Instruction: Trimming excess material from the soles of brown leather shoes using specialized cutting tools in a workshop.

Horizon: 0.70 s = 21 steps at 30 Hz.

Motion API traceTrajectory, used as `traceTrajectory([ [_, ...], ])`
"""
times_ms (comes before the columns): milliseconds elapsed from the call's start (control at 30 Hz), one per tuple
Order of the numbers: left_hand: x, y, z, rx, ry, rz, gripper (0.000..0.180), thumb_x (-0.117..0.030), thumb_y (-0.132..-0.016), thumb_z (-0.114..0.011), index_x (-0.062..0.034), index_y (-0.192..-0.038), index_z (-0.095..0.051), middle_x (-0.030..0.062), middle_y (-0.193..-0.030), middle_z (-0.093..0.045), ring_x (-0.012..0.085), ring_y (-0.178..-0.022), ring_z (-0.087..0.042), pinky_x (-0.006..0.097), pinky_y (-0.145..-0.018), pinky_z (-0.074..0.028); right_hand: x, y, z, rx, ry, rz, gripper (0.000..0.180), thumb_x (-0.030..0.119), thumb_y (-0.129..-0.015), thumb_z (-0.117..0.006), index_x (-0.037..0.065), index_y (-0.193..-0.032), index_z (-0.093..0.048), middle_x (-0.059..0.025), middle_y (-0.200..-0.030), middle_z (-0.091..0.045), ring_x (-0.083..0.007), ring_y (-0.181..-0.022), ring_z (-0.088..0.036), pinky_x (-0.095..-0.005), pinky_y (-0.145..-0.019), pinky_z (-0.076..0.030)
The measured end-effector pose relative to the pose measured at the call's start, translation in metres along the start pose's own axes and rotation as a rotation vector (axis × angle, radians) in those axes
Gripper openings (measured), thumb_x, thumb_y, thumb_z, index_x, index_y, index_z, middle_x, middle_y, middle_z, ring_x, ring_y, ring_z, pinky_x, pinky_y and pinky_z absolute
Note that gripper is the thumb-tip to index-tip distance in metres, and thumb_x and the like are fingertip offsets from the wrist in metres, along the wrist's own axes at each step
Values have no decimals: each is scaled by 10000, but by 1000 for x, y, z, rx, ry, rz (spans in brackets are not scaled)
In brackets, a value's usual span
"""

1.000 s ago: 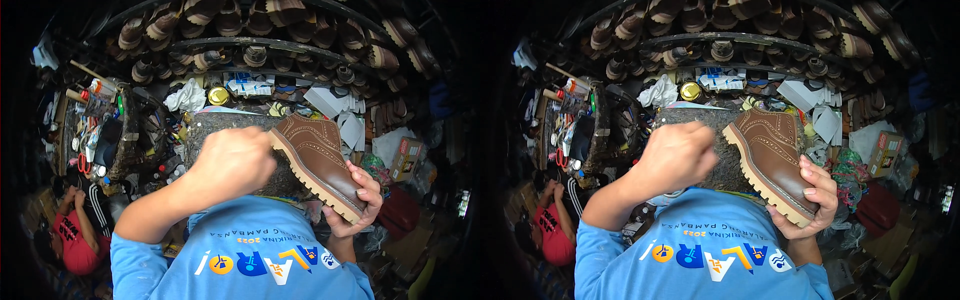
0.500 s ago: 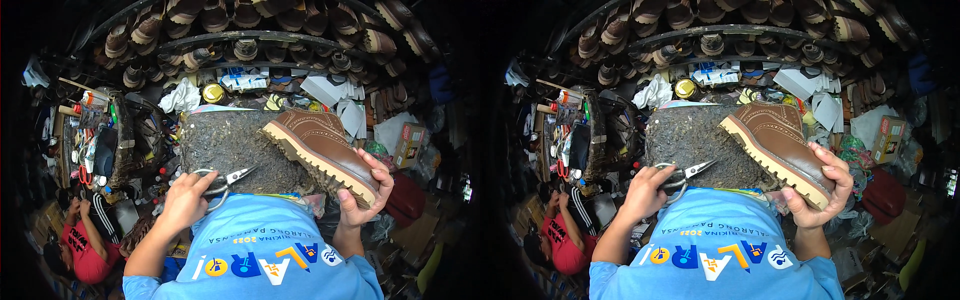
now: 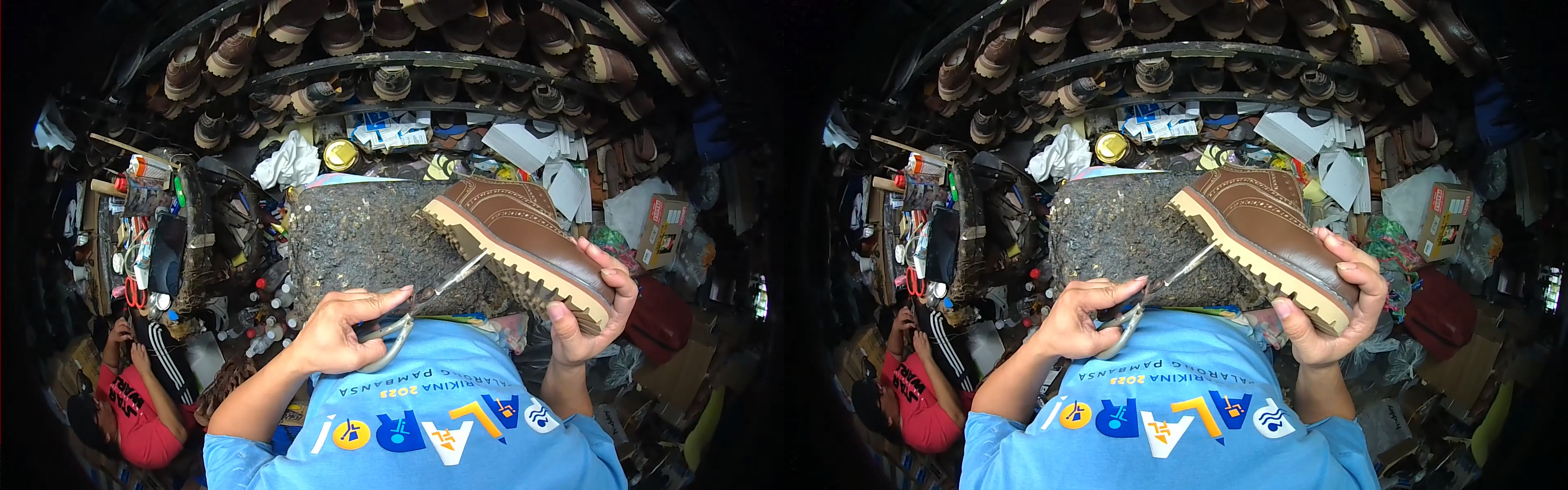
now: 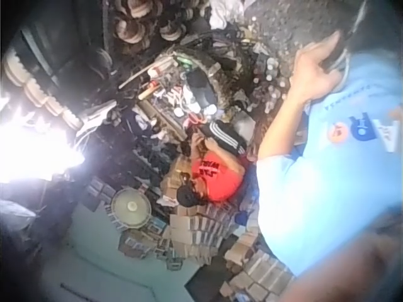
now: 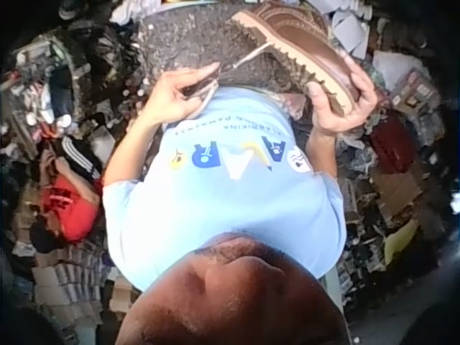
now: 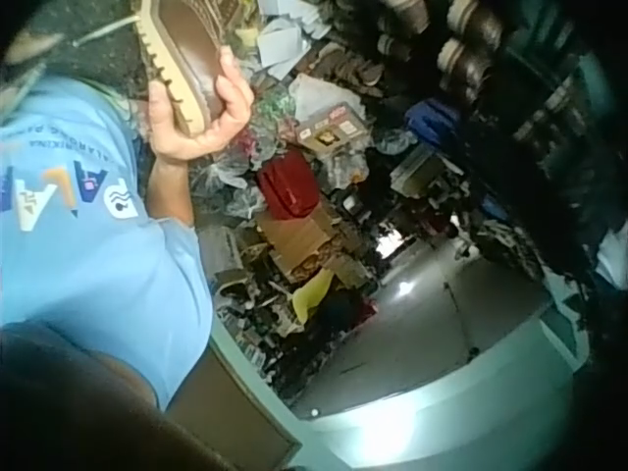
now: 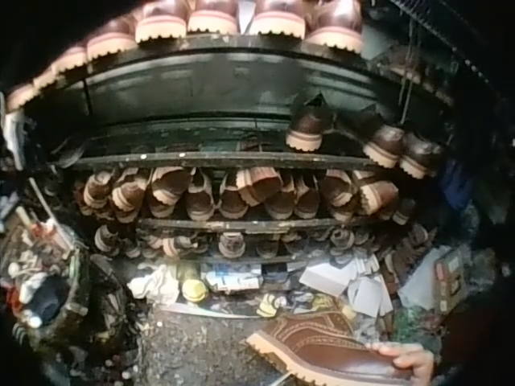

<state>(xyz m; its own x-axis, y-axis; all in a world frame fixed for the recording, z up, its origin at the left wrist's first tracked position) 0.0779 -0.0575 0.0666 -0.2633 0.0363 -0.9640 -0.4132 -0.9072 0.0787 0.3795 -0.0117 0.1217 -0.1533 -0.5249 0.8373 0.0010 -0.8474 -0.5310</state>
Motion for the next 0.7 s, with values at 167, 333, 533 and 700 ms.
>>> traceTrajectory([
  [167, 3, 0, -2, 3, 13, 55, 683, 9, -693, -700, -36, -1374, -667, 178, -1035, -770, 286, -865, -748, 347, -837, -546, 1, 0, -1, 4, -7, 2, 671, 106, -739, -871, 64, -1289, -489, -208, -1319, -577, -364, -1265, -596, -520, -1124, -487],
  [333, 4, 0, -1, -9, -2, 50, 693, 22, -685, -678, -59, -1373, -674, 179, -1017, -772, 293, -844, -747, 348, -832, -553, 1, 0, 0, 22, 10, 14, 671, 108, -740, -869, 67, -1292, -489, -210, -1320, -576, -365, -1267, -595, -518, -1124, -488],
  [533, -1, -1, 0, -27, -21, 30, 710, 28, -674, -673, -73, -1377, -675, 178, -1011, -772, 290, -811, -736, 352, -817, -554, 0, 2, 1, 18, 6, 12, 673, 111, -737, -869, 75, -1293, -493, -213, -1322, -578, -361, -1269, -595, -514, -1122, -490],
  [700, -1, -1, -2, -20, -37, 49, 707, 22, -679, -668, -74, -1379, -674, 175, -1012, -773, 288, -802, -732, 355, -810, -555, 0, 3, 1, 9, 12, 6, 671, 107, -738, -866, 78, -1294, -491, -210, -1326, -576, -367, -1272, -593, -516, -1123, -490],
])
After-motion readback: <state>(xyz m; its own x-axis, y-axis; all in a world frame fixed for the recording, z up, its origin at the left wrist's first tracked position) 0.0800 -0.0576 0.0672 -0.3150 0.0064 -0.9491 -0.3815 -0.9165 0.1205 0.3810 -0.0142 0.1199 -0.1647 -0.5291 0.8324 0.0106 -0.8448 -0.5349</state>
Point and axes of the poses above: each hand's wrist, its own y-axis away from the middle knuckle, its own z-axis out of the back of the hand, x = y × z, the point moved 6 cm from there along -y, towards the middle knuckle
